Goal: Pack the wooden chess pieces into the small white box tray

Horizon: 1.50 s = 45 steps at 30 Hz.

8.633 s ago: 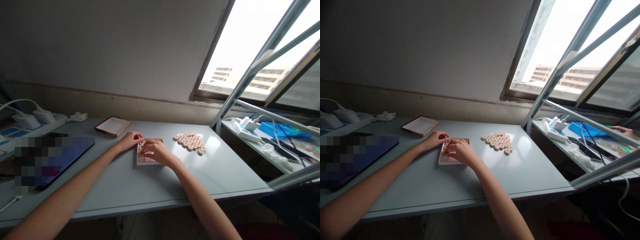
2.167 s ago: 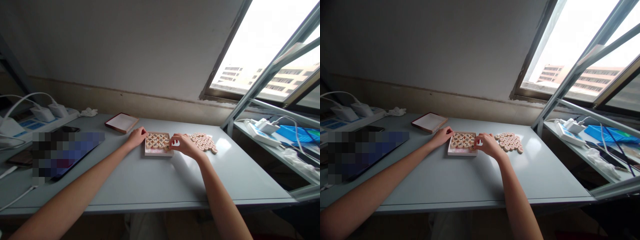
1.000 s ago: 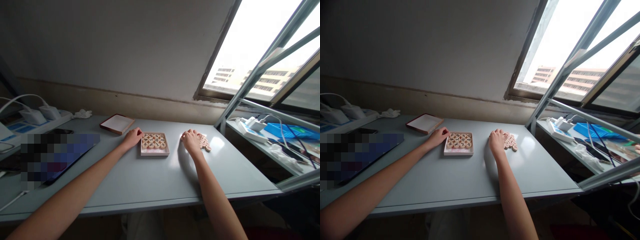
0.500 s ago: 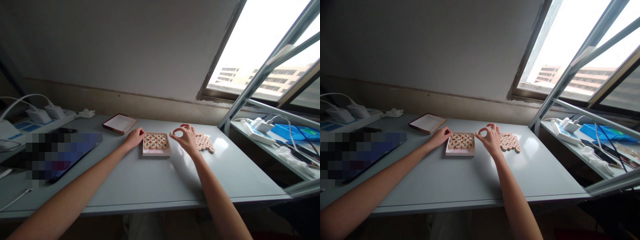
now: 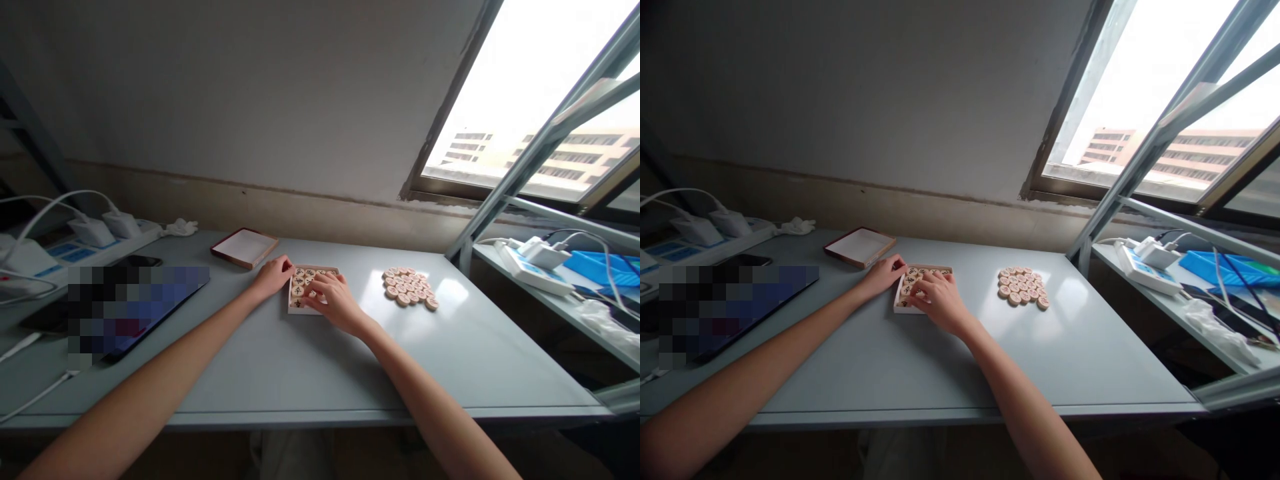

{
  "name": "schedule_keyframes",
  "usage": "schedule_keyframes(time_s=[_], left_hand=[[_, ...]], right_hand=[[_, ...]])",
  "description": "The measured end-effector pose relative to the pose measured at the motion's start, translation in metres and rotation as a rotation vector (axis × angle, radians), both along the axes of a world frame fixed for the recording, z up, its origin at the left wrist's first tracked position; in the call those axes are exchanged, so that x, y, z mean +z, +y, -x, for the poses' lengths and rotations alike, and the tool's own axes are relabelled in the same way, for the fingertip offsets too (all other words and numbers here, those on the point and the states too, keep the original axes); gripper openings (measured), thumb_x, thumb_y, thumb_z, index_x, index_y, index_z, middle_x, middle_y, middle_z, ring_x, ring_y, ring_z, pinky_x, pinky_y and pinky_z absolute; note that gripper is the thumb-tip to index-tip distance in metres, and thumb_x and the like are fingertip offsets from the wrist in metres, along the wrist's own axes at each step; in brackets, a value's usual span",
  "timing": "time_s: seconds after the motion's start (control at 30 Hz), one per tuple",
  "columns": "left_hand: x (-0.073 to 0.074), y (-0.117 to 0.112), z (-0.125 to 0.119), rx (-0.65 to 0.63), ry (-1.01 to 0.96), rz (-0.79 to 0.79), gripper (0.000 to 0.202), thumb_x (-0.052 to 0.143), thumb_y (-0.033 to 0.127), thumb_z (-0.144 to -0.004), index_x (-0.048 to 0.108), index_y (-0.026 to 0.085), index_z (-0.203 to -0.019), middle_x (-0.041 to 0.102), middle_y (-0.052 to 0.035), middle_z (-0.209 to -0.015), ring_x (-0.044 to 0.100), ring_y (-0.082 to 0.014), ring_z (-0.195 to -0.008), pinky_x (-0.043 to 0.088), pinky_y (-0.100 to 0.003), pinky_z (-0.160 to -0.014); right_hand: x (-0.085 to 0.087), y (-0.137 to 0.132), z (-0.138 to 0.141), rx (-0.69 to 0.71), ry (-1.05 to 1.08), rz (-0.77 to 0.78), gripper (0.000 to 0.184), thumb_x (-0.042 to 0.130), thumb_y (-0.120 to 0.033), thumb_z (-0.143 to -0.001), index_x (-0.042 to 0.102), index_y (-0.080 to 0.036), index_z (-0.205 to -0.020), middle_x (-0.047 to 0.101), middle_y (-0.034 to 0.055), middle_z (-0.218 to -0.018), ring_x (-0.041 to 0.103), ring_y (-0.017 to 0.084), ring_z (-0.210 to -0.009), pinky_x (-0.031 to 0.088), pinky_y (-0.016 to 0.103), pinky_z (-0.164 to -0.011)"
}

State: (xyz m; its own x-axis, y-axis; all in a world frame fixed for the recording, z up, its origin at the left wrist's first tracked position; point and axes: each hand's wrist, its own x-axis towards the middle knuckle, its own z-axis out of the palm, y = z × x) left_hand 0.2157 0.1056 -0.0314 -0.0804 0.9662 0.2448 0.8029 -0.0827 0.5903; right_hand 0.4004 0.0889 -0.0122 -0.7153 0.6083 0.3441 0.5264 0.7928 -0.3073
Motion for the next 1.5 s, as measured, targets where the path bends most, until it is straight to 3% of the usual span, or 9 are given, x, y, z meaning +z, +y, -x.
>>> schedule_keyframes(time_s=[0.23,0.5,0.57,0.73,0.83,1.03,1.27,1.37,1.5], left_hand=[[-0.002,0.001,0.000,-0.003,-0.012,-0.011,0.015,0.043,0.030,-0.075,0.050,0.018,-0.071,0.061,-0.0041,-0.074,0.057,-0.0169,-0.070,0.041,-0.026,-0.065],[0.000,-0.001,-0.001,0.000,-0.016,-0.003,0.014,0.043,0.029,-0.075,0.050,0.018,-0.071,0.061,-0.0038,-0.073,0.057,-0.0167,-0.070,0.039,-0.025,-0.064],[0.000,0.000,-0.001,0.006,-0.012,0.006,0.014,0.043,0.029,-0.075,0.050,0.018,-0.070,0.061,-0.0039,-0.074,0.057,-0.0168,-0.071,0.038,-0.025,-0.064],[-0.001,0.001,-0.001,0.021,0.005,0.018,0.014,0.043,0.031,-0.074,0.049,0.019,-0.070,0.062,-0.0036,-0.075,0.056,-0.0172,-0.072,0.038,-0.025,-0.063],[-0.003,0.002,0.000,0.018,0.010,0.009,0.014,0.043,0.031,-0.074,0.048,0.019,-0.069,0.062,-0.0039,-0.076,0.056,-0.0175,-0.073,0.038,-0.026,-0.064],[-0.003,0.002,0.000,0.011,0.016,0.010,0.014,0.042,0.031,-0.075,0.048,0.019,-0.070,0.062,-0.0043,-0.077,0.057,-0.0177,-0.074,0.038,-0.026,-0.064],[-0.005,0.003,0.001,-0.003,0.015,-0.013,0.014,0.042,0.030,-0.075,0.047,0.019,-0.069,0.062,-0.0043,-0.076,0.057,-0.0177,-0.073,0.039,-0.026,-0.064],[-0.005,0.002,0.001,-0.011,0.008,-0.022,0.013,0.042,0.029,-0.075,0.047,0.019,-0.069,0.061,-0.0038,-0.074,0.057,-0.0171,-0.072,0.039,-0.025,-0.063],[-0.002,0.001,0.000,-0.015,0.012,-0.024,0.011,0.043,0.027,-0.075,0.048,0.019,-0.069,0.062,-0.0032,-0.075,0.057,-0.0162,-0.071,0.039,-0.025,-0.064]], right_hand=[[0.001,0.000,-0.002,0.105,-0.047,-0.008,0.028,0.046,-0.036,-0.086,0.059,-0.018,-0.069,0.060,0.0004,-0.073,0.049,0.013,-0.077,0.025,0.027,-0.073],[0.005,0.002,-0.004,0.029,-0.028,0.031,0.028,0.044,-0.037,-0.086,0.058,-0.018,-0.070,0.060,0.0003,-0.075,0.049,0.013,-0.078,0.026,0.027,-0.072],[0.008,0.010,-0.011,-0.164,-0.009,-0.033,0.027,0.042,-0.035,-0.087,0.059,-0.019,-0.074,0.060,0.0011,-0.077,0.048,0.014,-0.078,0.025,0.028,-0.072],[0.006,0.045,-0.057,-0.921,-0.065,-0.247,0.024,0.042,-0.019,-0.080,0.060,-0.016,-0.095,0.054,0.0114,-0.101,0.041,0.025,-0.097,0.023,0.039,-0.081],[0.002,0.057,-0.081,-1.089,-0.221,-0.176,0.025,0.042,-0.019,-0.077,0.063,-0.012,-0.089,0.053,0.0160,-0.101,0.039,0.029,-0.098,0.022,0.044,-0.083],[0.003,0.050,-0.073,-0.978,-0.307,-0.149,0.024,0.043,-0.015,-0.075,0.067,-0.016,-0.079,0.055,0.0141,-0.099,0.041,0.027,-0.097,0.021,0.046,-0.087],[-0.001,0.053,-0.079,-1.003,-0.320,-0.113,0.025,0.043,-0.018,-0.077,0.064,-0.015,-0.091,0.055,0.0162,-0.108,0.039,0.031,-0.106,0.012,0.057,-0.093],[-0.003,0.054,-0.078,-0.882,-0.277,-0.046,0.026,0.039,-0.017,-0.081,0.062,-0.015,-0.091,0.058,0.0148,-0.104,0.044,0.030,-0.103,0.019,0.055,-0.091],[-0.002,0.046,-0.062,-0.565,-0.138,0.017,0.019,0.045,-0.016,-0.082,0.060,-0.019,-0.092,0.063,0.0049,-0.098,0.053,0.019,-0.095,0.021,0.044,-0.095]])
